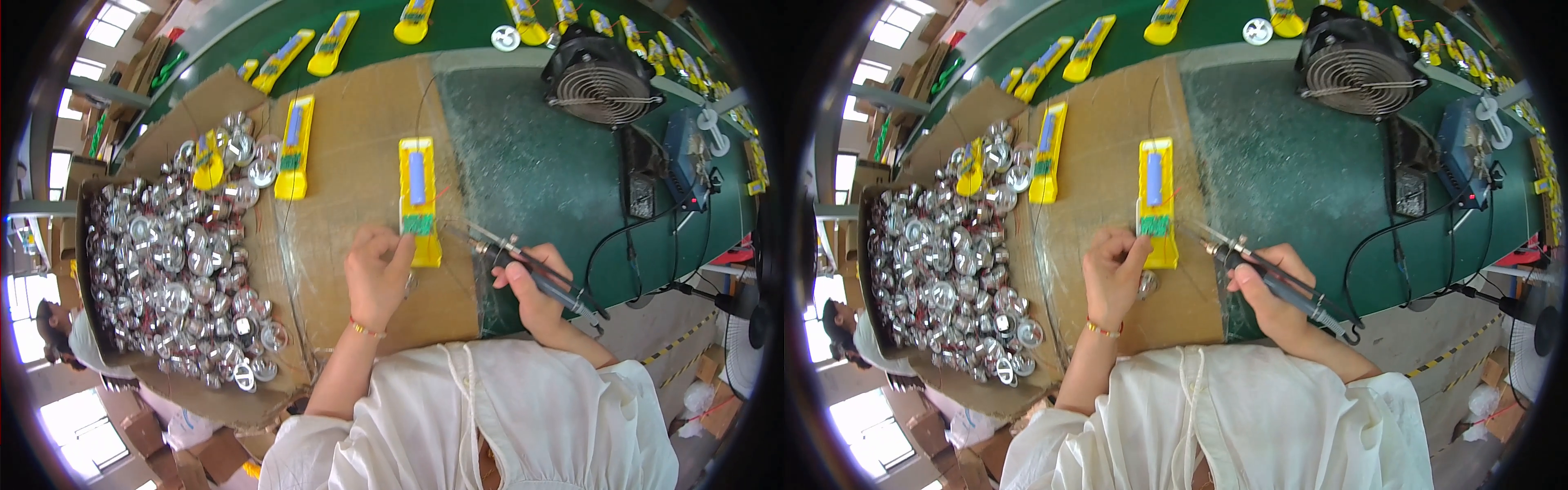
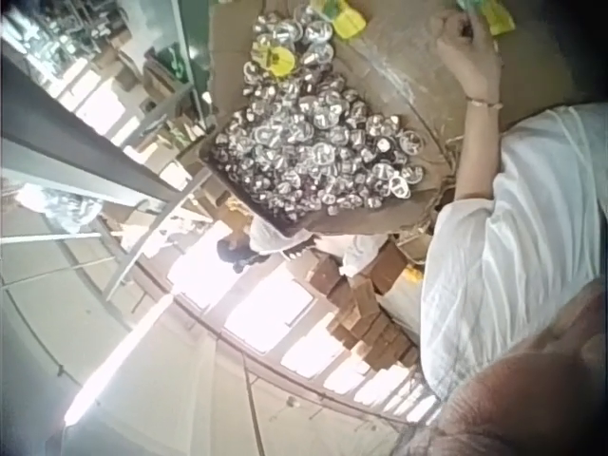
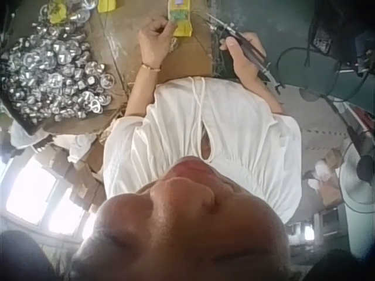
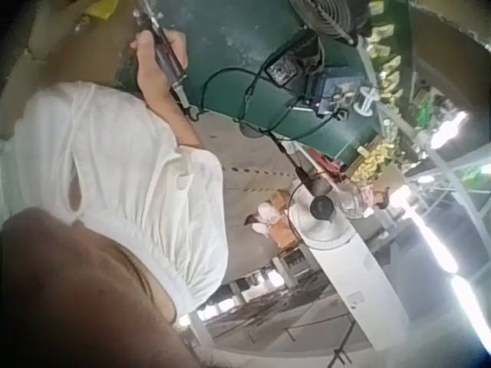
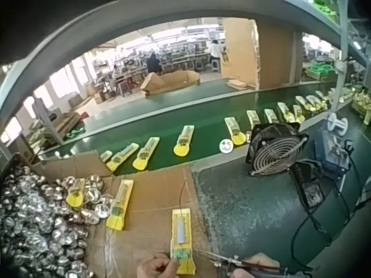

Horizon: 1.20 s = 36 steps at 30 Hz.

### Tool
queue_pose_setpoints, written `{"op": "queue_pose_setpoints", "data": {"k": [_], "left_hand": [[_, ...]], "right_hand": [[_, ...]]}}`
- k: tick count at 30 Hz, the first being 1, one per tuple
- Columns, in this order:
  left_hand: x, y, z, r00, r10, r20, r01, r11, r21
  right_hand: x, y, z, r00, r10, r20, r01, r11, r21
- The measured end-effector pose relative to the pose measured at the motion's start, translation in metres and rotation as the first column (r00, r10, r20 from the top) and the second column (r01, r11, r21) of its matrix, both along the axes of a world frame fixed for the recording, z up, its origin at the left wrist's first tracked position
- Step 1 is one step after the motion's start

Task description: Soldering wires and components onto circuit boards for handheld electronic devices.

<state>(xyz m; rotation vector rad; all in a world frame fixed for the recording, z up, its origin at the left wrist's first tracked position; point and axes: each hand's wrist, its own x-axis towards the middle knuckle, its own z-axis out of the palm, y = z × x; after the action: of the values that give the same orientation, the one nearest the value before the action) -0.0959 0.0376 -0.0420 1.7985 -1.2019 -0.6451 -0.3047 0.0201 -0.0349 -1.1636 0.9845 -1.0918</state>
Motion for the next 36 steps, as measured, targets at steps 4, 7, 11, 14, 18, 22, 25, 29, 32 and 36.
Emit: {"op": "queue_pose_setpoints", "data": {"k": [4,7,11,14,18,22,25,29,32,36], "left_hand": [[0.001,0.002,0.004,1.0,-0.007,0.019,0.006,0.999,0.032],[0.006,0.006,0.012,0.995,0.018,-0.093,-0.019,1.0,-0.018],[0.018,0.001,0.013,0.99,-0.138,0.022,0.128,0.959,0.254],[0.015,-0.044,0.025,0.956,-0.245,0.159,0.197,0.943,0.267],[0.003,-0.167,0.029,0.89,-0.307,0.338,0.255,0.948,0.191],[0.001,-0.287,0.027,0.891,-0.135,0.435,0.075,0.986,0.152],[0.008,-0.328,0.021,0.674,0.176,0.717,0.067,0.953,-0.297],[0.013,-0.343,0.029,0.626,-0.246,0.74,-0.002,0.948,0.317],[0.02,-0.307,0.035,0.661,-0.245,0.709,0.055,0.959,0.279],[0.023,-0.192,0.023,0.757,-0.127,0.641,0.139,0.99,0.033]], "right_hand": [[-0.006,-0.006,-0.004,1.0,-0.016,-0.009,0.016,0.999,0.043],[-0.016,-0.012,-0.01,0.998,-0.059,-0.037,0.058,0.998,-0.016],[-0.032,-0.021,-0.019,0.989,-0.107,-0.105,0.101,0.993,-0.068],[-0.033,-0.025,-0.023,0.983,-0.14,-0.12,0.133,0.989,-0.064],[-0.036,-0.027,-0.031,0.978,-0.123,-0.17,0.115,0.992,-0.058],[-0.035,-0.024,-0.025,0.99,-0.024,-0.138,0.025,1.0,0.007],[-0.037,-0.026,-0.018,0.984,-0.015,-0.177,0.01,1.0,-0.029],[-0.035,-0.03,-0.019,0.978,-0.016,-0.208,-0.012,0.991,-0.132],[-0.037,-0.028,-0.026,0.982,-0.01,-0.186,-0.021,0.987,-0.161],[-0.033,-0.031,-0.035,0.989,-0.067,-0.13,0.06,0.997,-0.057]]}}
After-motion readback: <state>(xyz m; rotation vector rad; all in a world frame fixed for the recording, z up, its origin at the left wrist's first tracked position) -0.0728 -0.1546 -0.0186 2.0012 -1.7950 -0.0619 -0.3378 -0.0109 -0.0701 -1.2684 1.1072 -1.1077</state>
